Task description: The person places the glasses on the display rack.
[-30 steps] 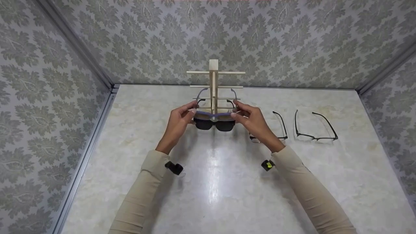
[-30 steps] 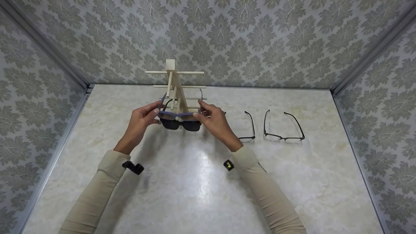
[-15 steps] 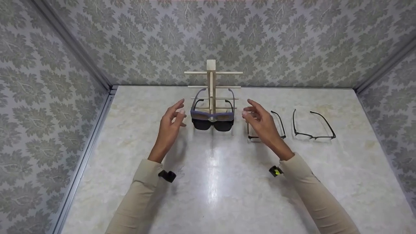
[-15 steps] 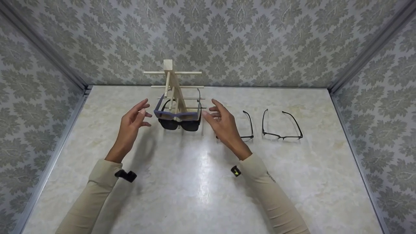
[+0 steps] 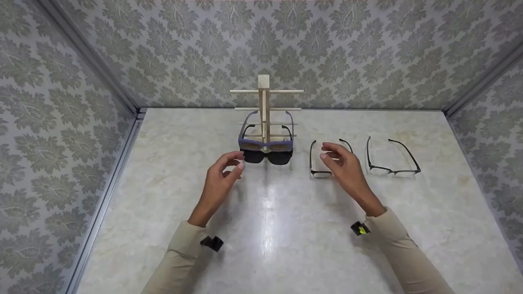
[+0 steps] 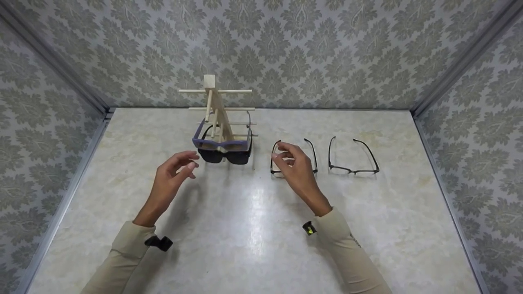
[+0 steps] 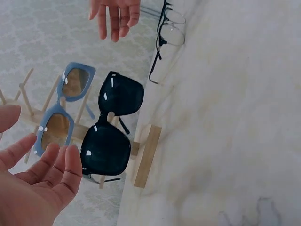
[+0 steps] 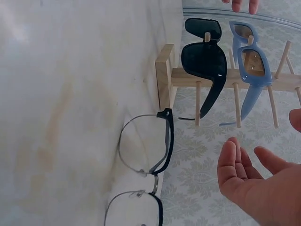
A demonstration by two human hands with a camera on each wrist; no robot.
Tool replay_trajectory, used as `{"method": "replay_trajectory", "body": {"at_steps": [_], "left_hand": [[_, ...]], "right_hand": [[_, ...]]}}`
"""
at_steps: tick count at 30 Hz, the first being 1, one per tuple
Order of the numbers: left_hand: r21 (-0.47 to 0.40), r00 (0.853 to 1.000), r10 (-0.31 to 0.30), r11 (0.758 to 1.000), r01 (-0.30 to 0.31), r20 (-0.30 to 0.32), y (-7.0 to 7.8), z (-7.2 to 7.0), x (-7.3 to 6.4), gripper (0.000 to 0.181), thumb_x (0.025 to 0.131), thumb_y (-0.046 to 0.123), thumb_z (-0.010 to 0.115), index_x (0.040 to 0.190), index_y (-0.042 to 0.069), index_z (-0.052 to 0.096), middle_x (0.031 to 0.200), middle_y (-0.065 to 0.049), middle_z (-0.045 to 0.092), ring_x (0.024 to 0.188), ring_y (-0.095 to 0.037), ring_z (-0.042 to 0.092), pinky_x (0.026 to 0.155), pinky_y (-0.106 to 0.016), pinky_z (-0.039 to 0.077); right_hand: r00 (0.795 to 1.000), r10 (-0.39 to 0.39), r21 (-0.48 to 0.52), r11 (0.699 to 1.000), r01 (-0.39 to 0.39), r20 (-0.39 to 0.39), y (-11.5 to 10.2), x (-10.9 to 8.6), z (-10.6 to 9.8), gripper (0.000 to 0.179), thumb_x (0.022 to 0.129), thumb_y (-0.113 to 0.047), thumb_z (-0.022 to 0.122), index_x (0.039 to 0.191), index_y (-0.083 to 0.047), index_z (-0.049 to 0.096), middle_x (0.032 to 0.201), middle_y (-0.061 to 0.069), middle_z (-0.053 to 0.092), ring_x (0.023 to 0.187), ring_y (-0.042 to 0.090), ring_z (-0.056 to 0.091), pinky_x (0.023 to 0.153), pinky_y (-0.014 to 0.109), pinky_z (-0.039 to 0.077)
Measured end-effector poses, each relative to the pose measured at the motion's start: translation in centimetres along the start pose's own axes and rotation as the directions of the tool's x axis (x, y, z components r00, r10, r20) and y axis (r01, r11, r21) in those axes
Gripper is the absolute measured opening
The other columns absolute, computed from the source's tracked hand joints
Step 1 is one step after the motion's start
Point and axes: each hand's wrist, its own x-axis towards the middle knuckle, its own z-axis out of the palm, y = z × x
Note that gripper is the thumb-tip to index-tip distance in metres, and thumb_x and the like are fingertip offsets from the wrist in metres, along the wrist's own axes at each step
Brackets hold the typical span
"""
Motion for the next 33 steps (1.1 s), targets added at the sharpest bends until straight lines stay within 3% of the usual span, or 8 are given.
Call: {"method": "replay_trajectory", "body": {"at_steps": [9, 12, 17, 22, 28, 33], "left_hand": [[0.027, 0.995, -0.066, 0.998, 0.064, 0.071, -1.0, 2.1, -1.3, 0.036, 0.109, 0.018, 0.072, 0.143, 0.007, 0.069, 0.132, -0.007, 0.071, 0.117, -0.024, 0.067, 0.083, -0.032, 0.061], [0.027, 0.993, -0.078, 0.997, 0.076, 0.091, -1.5, 2.8, -1.6, 0.034, 0.108, 0.016, 0.073, 0.142, 0.010, 0.070, 0.132, -0.011, 0.071, 0.117, -0.024, 0.067, 0.084, -0.032, 0.060], [0.013, 0.987, -0.077, 0.997, 0.076, 0.144, -2.4, 4.2, -1.8, 0.038, 0.108, 0.018, 0.074, 0.144, 0.006, 0.069, 0.135, -0.023, 0.069, 0.117, -0.027, 0.067, 0.088, -0.034, 0.060], [0.030, 0.981, -0.081, 0.997, 0.077, 0.178, -3.1, 5.5, -2.0, 0.041, 0.108, 0.020, 0.074, 0.145, 0.002, 0.067, 0.136, -0.020, 0.071, 0.118, -0.027, 0.068, 0.092, -0.040, 0.059], [0.044, 0.976, -0.075, 0.997, 0.068, 0.204, -3.5, 6.8, -1.9, 0.042, 0.109, 0.024, 0.073, 0.147, 0.005, 0.067, 0.136, -0.016, 0.071, 0.118, -0.026, 0.068, 0.092, -0.040, 0.060], [0.032, 0.970, -0.063, 0.998, 0.057, 0.235, -3.9, 8.0, -1.8, 0.045, 0.110, 0.024, 0.071, 0.149, 0.003, 0.065, 0.140, -0.020, 0.068, 0.120, -0.028, 0.068, 0.088, -0.037, 0.062]], "right_hand": [[0.998, -0.015, 0.007, 1.000, 0.015, -0.055, 1.5, -1.9, -1.4, 0.043, 0.110, -0.018, 0.072, 0.149, -0.002, 0.065, 0.143, 0.014, 0.067, 0.127, 0.025, 0.065, 0.099, 0.021, 0.054], [0.997, -0.010, -0.004, 1.000, 0.010, -0.078, 2.1, -2.5, -1.8, 0.042, 0.109, -0.016, 0.073, 0.148, -0.001, 0.065, 0.145, 0.017, 0.065, 0.130, 0.025, 0.063, 0.102, 0.023, 0.054], [0.993, 0.016, -0.040, 0.999, -0.021, -0.121, 3.0, -3.7, -2.9, 0.042, 0.108, -0.013, 0.074, 0.147, 0.000, 0.065, 0.150, 0.019, 0.062, 0.140, 0.028, 0.057, 0.113, 0.035, 0.050], [0.987, 0.039, -0.075, 0.996, -0.051, -0.155, 3.7, -4.6, -4.0, 0.043, 0.108, -0.013, 0.075, 0.147, 0.001, 0.065, 0.153, 0.018, 0.061, 0.146, 0.028, 0.052, 0.121, 0.048, 0.046], [0.980, 0.065, -0.085, 0.993, -0.083, -0.188, 4.8, -5.2, -4.8, 0.044, 0.107, -0.013, 0.075, 0.147, 0.003, 0.065, 0.151, 0.017, 0.061, 0.147, 0.029, 0.051, 0.123, 0.048, 0.044], [0.975, 0.078, -0.082, 0.992, -0.097, -0.209, 5.6, -5.6, -5.3, 0.044, 0.107, -0.012, 0.075, 0.147, 0.005, 0.064, 0.149, 0.021, 0.061, 0.145, 0.032, 0.053, 0.121, 0.052, 0.045]]}}
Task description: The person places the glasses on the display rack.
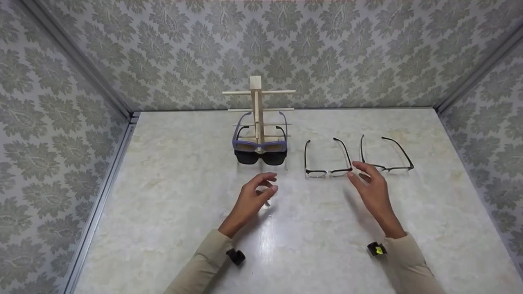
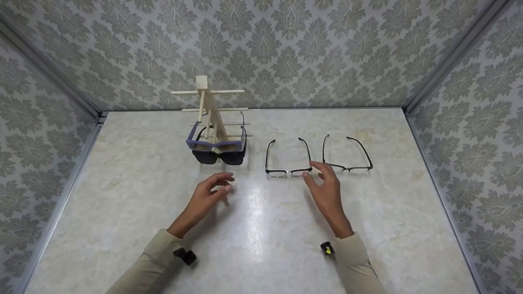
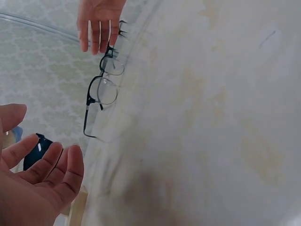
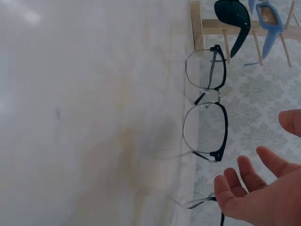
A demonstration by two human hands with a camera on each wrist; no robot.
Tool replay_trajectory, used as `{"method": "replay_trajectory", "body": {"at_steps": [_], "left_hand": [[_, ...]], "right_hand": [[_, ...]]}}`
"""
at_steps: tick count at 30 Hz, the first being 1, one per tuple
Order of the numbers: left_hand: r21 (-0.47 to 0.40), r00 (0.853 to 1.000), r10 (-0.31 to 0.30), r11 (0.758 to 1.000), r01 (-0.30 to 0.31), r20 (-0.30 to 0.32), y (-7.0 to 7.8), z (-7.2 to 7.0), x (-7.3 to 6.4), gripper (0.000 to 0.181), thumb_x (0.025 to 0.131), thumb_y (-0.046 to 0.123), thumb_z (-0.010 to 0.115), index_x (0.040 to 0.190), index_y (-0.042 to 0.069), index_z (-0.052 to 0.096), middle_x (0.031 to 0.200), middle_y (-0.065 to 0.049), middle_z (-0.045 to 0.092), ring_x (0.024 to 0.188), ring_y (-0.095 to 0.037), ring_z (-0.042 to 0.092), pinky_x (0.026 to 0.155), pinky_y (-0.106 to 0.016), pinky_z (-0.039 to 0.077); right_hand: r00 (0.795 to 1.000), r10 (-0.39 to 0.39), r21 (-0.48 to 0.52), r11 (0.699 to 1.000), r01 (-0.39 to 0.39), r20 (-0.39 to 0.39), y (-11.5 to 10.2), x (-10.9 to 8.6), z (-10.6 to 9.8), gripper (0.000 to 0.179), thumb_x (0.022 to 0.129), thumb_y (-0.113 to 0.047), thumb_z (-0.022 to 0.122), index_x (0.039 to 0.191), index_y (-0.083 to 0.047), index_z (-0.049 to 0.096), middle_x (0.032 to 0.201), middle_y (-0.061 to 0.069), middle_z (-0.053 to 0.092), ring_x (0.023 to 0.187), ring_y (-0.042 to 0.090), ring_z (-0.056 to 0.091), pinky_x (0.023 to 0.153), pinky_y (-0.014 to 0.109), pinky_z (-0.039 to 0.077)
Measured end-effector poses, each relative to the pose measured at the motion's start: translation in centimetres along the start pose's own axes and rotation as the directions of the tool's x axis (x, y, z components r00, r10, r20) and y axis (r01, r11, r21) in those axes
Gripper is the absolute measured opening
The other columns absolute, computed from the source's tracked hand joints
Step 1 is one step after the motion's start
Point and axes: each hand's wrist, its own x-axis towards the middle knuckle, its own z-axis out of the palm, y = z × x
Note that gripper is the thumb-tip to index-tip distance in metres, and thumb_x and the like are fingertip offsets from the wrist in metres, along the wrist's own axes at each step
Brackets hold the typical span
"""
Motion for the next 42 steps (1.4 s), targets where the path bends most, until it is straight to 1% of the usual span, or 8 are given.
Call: {"method": "replay_trajectory", "body": {"at_steps": [7, 10, 16, 18, 24, 30, 38, 42], "left_hand": [[-0.027, 0.999, -0.022, 0.999, 0.023, 0.036, -0.8, 1.6, 0.6, 0.047, 0.110, 0.020, 0.071, 0.151, 0.000, 0.063, 0.141, -0.022, 0.068, 0.119, -0.030, 0.069, 0.079, -0.036, 0.064], [-0.034, 0.998, -0.026, 0.999, 0.028, 0.052, -0.8, 2.2, 1.0, 0.048, 0.110, 0.021, 0.071, 0.153, 0.000, 0.061, 0.143, -0.022, 0.067, 0.121, -0.031, 0.069, 0.079, -0.034, 0.064], [-0.051, 0.997, -0.025, 0.998, 0.029, 0.071, -1.0, 3.6, 1.7, 0.051, 0.109, 0.021, 0.071, 0.156, 0.003, 0.060, 0.148, -0.022, 0.065, 0.126, -0.033, 0.067, 0.081, -0.028, 0.061], [-0.059, 0.997, -0.027, 0.998, 0.032, 0.070, -1.0, 4.0, 2.0, 0.051, 0.109, 0.020, 0.072, 0.156, 0.004, 0.060, 0.149, -0.022, 0.065, 0.125, -0.033, 0.067, 0.081, -0.027, 0.061], [-0.070, 0.997, -0.034, 0.997, 0.038, 0.068, -1.3, 5.2, 2.9, 0.052, 0.109, 0.020, 0.072, 0.157, 0.003, 0.059, 0.150, -0.021, 0.064, 0.123, -0.031, 0.068, 0.080, -0.028, 0.061], [-0.104, 0.997, -0.043, 0.993, 0.050, 0.072, -1.2, 5.8, 3.8, 0.054, 0.110, 0.020, 0.071, 0.159, 0.003, 0.057, 0.151, -0.021, 0.063, 0.125, -0.029, 0.067, 0.082, -0.031, 0.062], [-0.139, 0.996, -0.047, 0.989, 0.056, 0.071, -0.9, 6.8, 5.6, 0.053, 0.108, 0.014, 0.071, 0.158, 0.000, 0.057, 0.146, -0.020, 0.066, 0.118, -0.028, 0.070, 0.082, -0.046, 0.066], [-0.136, 0.995, -0.059, 0.988, 0.070, 0.082, -0.8, 7.2, 6.3, 0.054, 0.107, 0.013, 0.072, 0.157, -0.002, 0.057, 0.146, -0.021, 0.067, 0.116, -0.026, 0.071, 0.081, -0.046, 0.066]], "right_hand": [[0.999, 0.034, 0.004, 0.999, -0.034, -0.009, 0.9, -0.2, -0.2, 0.044, 0.108, -0.013, 0.074, 0.147, 0.005, 0.064, 0.151, 0.021, 0.060, 0.144, 0.030, 0.054, 0.121, 0.052, 0.045], [0.999, 0.036, 0.006, 0.999, -0.036, -0.010, 1.2, -0.1, -0.2, 0.044, 0.108, -0.012, 0.074, 0.147, 0.005, 0.064, 0.151, 0.021, 0.060, 0.144, 0.030, 0.054, 0.120, 0.051, 0.046], [0.996, 0.080, 0.009, 0.997, -0.080, 0.027, 1.7, 0.1, 0.0, 0.047, 0.107, -0.012, 0.075, 0.149, 0.006, 0.061, 0.151, 0.023, 0.060, 0.140, 0.034, 0.058, 0.107, 0.017, 0.049], [0.994, 0.096, 0.003, 0.995, -0.097, 0.050, 2.0, 0.1, 0.1, 0.048, 0.108, -0.013, 0.074, 0.150, 0.005, 0.061, 0.151, 0.024, 0.060, 0.139, 0.036, 0.059, 0.102, 0.011, 0.047], [0.991, 0.106, -0.001, 0.994, -0.106, 0.077, 2.5, 0.4, 0.4, 0.048, 0.108, -0.012, 0.074, 0.151, 0.005, 0.061, 0.143, 0.025, 0.066, 0.133, 0.038, 0.064, 0.101, 0.011, 0.048], [0.990, 0.109, -0.024, 0.994, -0.107, 0.090, 2.4, 0.9, 0.5, 0.049, 0.108, -0.013, 0.073, 0.153, 0.003, 0.060, 0.142, 0.023, 0.067, 0.130, 0.032, 0.065, 0.100, 0.013, 0.047], [0.992, 0.091, -0.050, 0.995, -0.087, 0.087, 2.3, 1.7, 0.8, 0.049, 0.109, -0.014, 0.073, 0.153, 0.003, 0.059, 0.144, 0.022, 0.066, 0.128, 0.029, 0.064, 0.099, 0.012, 0.047], [0.991, 0.102, -0.069, 0.993, -0.097, 0.083, 2.4, 2.0, 1.0, 0.050, 0.109, -0.015, 0.073, 0.154, 0.002, 0.059, 0.146, 0.022, 0.066, 0.129, 0.028, 0.063, 0.099, 0.012, 0.046]]}}
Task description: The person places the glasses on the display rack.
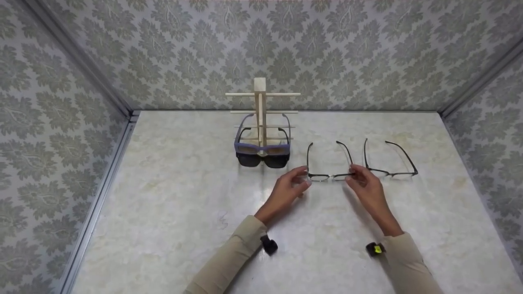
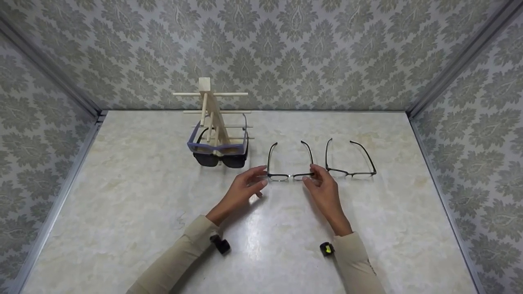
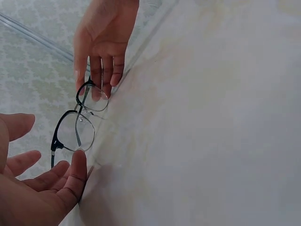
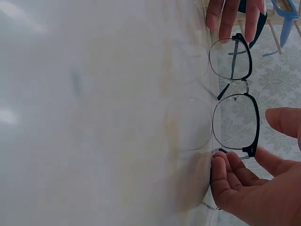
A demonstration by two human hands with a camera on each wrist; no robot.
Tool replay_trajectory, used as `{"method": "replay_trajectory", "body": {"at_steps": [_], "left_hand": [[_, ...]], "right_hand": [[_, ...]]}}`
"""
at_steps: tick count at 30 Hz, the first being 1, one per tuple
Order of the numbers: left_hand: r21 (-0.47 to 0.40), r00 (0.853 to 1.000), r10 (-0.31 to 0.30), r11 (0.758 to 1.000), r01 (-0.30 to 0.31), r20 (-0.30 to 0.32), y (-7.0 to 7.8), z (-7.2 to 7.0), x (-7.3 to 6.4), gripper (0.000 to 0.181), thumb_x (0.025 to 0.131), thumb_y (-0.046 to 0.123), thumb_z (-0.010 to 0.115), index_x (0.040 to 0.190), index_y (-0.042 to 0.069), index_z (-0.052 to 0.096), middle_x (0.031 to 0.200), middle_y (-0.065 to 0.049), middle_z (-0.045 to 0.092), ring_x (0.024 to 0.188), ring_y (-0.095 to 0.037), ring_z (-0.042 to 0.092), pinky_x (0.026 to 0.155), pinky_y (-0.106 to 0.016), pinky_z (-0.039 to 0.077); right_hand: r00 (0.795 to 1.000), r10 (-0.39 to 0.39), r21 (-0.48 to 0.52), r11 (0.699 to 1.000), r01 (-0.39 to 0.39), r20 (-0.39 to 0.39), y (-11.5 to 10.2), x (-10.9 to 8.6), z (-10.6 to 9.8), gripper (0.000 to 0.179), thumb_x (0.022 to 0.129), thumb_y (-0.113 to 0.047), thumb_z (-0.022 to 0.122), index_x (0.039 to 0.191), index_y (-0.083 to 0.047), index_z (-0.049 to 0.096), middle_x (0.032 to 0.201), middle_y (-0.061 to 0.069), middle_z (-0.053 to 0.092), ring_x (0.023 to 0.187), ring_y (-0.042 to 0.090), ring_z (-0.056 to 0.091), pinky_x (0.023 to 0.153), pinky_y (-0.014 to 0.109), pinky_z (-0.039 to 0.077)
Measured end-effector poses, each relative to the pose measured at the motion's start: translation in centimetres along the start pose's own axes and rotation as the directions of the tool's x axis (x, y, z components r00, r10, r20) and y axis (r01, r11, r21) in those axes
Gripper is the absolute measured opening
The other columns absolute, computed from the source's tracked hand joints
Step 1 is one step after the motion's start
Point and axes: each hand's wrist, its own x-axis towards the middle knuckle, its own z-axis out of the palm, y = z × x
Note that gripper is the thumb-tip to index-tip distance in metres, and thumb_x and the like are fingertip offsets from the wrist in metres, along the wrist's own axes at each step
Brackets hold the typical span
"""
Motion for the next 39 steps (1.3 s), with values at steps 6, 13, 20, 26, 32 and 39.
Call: {"method": "replay_trajectory", "body": {"at_steps": [6, 13, 20, 26, 32, 39], "left_hand": [[-0.004, 1.000, 0.001, 1.000, -0.001, 0.026, 0.0, 0.5, 1.0, 0.055, 0.107, 0.014, 0.071, 0.158, -0.002, 0.056, 0.148, -0.025, 0.065, 0.116, -0.025, 0.072, 0.080, -0.042, 0.066], [-0.021, 0.999, -0.016, 1.000, 0.017, 0.034, 0.0, 0.7, 1.5, 0.053, 0.108, 0.016, 0.071, 0.157, -0.002, 0.057, 0.147, -0.024, 0.065, 0.120, -0.026, 0.072, 0.083, -0.044, 0.066], [-0.018, 0.999, -0.024, 1.000, 0.025, 0.039, 0.1, 0.6, 1.6, 0.049, 0.110, 0.016, 0.069, 0.153, -0.005, 0.060, 0.147, -0.023, 0.067, 0.117, -0.024, 0.072, 0.087, -0.048, 0.066], [-0.017, 1.000, 0.004, 1.000, -0.004, 0.022, 0.1, 0.4, 1.3, 0.047, 0.110, 0.012, 0.068, 0.150, -0.011, 0.060, 0.144, -0.027, 0.067, 0.119, -0.030, 0.073, 0.085, -0.049, 0.067], [-0.011, 0.999, 0.028, 1.000, -0.029, -0.014, 0.4, 0.1, 0.6, 0.045, 0.108, 0.010, 0.069, 0.147, -0.012, 0.063, 0.142, -0.028, 0.068, 0.118, -0.031, 0.073, 0.082, -0.043, 0.067], [0.063, 0.996, 0.082, 0.995, -0.079, -0.045, 1.5, -0.2, -0.2, 0.044, 0.108, 0.010, 0.069, 0.149, -0.008, 0.064, 0.140, -0.021, 0.070, 0.113, -0.028, 0.073, 0.082, -0.042, 0.067]], "right_hand": [[1.000, 0.020, -0.024, 1.000, -0.019, 0.002, 0.3, 0.2, 0.2, 0.050, 0.109, -0.014, 0.072, 0.154, 0.002, 0.059, 0.146, 0.022, 0.065, 0.128, 0.024, 0.062, 0.100, 0.011, 0.045], [1.000, -0.010, 0.013, 1.000, 0.010, 0.006, 0.1, 0.1, 0.2, 0.047, 0.109, -0.014, 0.073, 0.151, 0.004, 0.061, 0.143, 0.023, 0.066, 0.118, 0.009, 0.061, 0.098, 0.010, 0.046], [1.000, -0.031, 0.032, 0.999, 0.031, -0.001, -0.1, 0.0, 0.1, 0.045, 0.109, -0.013, 0.072, 0.148, 0.007, 0.063, 0.140, 0.024, 0.068, 0.114, 0.003, 0.062, 0.098, 0.010, 0.047], [1.000, -0.019, 0.000, 1.000, 0.019, 0.001, -0.3, -0.4, 0.0, 0.045, 0.110, -0.015, 0.071, 0.149, 0.007, 0.063, 0.140, 0.025, 0.070, 0.116, 0.005, 0.064, 0.097, 0.009, 0.048], [1.000, -0.024, 0.047, 0.999, 0.024, 0.014, -0.8, -1.1, -0.2, 0.045, 0.110, -0.013, 0.071, 0.149, 0.007, 0.063, 0.142, 0.025, 0.069, 0.115, 0.004, 0.065, 0.094, 0.012, 0.054], [0.998, -0.055, 0.072, 0.996, 0.055, 0.002, -1.8, -2.0, -0.2, 0.042, 0.109, -0.009, 0.072, 0.148, 0.005, 0.065, 0.141, 0.022, 0.070, 0.122, 0.020, 0.068, 0.091, 0.015, 0.058]]}}
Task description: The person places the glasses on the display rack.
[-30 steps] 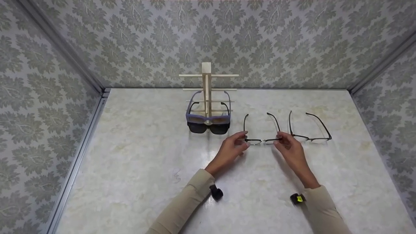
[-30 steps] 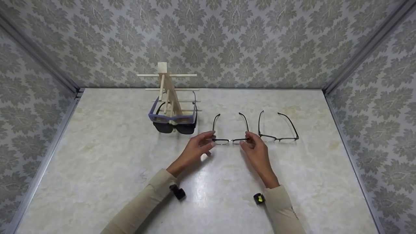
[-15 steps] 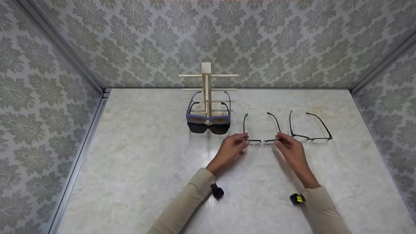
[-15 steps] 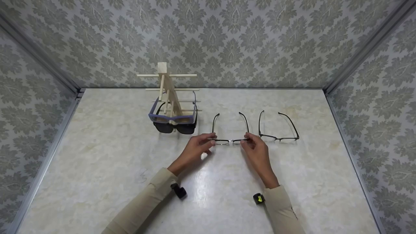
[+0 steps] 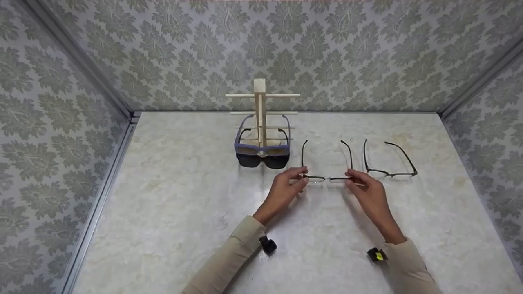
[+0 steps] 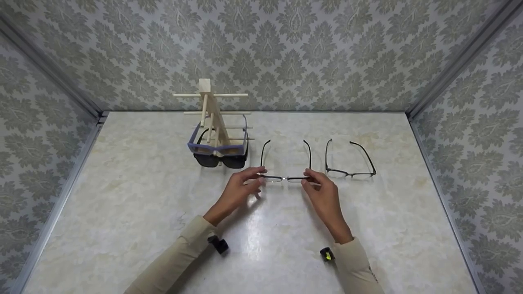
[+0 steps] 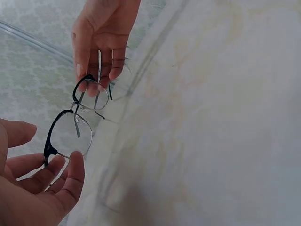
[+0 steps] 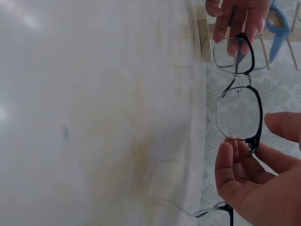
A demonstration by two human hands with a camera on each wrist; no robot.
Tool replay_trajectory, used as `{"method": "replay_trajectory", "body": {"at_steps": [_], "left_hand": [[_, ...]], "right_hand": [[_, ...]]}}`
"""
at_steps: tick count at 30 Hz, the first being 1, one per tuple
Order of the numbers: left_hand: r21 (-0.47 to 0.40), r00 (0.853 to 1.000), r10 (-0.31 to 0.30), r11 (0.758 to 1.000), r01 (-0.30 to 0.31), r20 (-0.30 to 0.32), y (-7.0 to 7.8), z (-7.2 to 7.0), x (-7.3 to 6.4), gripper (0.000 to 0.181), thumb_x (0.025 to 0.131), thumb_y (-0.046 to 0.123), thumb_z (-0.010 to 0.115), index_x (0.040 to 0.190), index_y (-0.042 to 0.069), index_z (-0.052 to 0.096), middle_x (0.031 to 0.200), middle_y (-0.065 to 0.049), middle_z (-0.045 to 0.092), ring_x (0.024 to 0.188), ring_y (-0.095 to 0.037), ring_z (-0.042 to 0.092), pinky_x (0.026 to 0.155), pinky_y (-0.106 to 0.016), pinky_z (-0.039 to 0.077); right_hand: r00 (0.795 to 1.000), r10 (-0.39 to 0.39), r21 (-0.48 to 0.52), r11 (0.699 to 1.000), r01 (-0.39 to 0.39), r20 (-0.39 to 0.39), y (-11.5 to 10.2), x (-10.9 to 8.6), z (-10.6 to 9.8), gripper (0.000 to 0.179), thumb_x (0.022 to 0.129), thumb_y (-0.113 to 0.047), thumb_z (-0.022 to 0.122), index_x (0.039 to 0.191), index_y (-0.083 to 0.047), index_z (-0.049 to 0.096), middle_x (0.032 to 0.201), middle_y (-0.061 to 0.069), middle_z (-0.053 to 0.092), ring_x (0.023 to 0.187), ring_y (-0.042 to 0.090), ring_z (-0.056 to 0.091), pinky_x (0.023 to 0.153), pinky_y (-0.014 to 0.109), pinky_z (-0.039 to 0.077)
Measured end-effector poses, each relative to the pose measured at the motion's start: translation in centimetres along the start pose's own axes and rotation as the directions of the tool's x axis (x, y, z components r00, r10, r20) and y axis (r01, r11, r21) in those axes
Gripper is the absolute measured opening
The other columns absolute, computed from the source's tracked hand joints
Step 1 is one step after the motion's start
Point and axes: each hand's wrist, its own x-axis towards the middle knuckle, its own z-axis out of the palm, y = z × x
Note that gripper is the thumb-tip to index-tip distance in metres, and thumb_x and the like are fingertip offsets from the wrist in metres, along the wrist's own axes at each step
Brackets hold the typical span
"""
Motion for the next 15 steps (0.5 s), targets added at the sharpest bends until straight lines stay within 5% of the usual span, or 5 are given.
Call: {"method": "replay_trajectory", "body": {"at_steps": [6, 15], "left_hand": [[0.038, 0.999, 0.028, 0.999, -0.026, -0.043, 1.2, -0.1, -0.5, 0.040, 0.108, 0.008, 0.070, 0.146, -0.002, 0.068, 0.141, -0.016, 0.072, 0.110, -0.023, 0.075, 0.080, -0.030, 0.065], [0.025, 0.994, 0.048, 0.999, -0.045, -0.099, 2.7, -0.3, -1.0, 0.037, 0.107, 0.010, 0.073, 0.143, 0.002, 0.073, 0.135, -0.011, 0.076, 0.111, -0.021, 0.076, 0.081, -0.029, 0.065]], "right_hand": [[0.996, -0.061, 0.063, 0.996, 0.065, -0.063, -0.6, -0.5, 0.1, 0.035, 0.105, -0.001, 0.074, 0.139, 0.006, 0.072, 0.132, 0.023, 0.075, 0.112, 0.006, 0.070, 0.094, 0.014, 0.057], [0.989, -0.107, 0.147, 0.982, 0.122, -0.105, -1.5, -1.0, 0.1, 0.030, 0.106, 0.001, 0.072, 0.135, 0.008, 0.073, 0.127, 0.027, 0.076, 0.105, 0.019, 0.078, 0.088, 0.022, 0.062]]}}
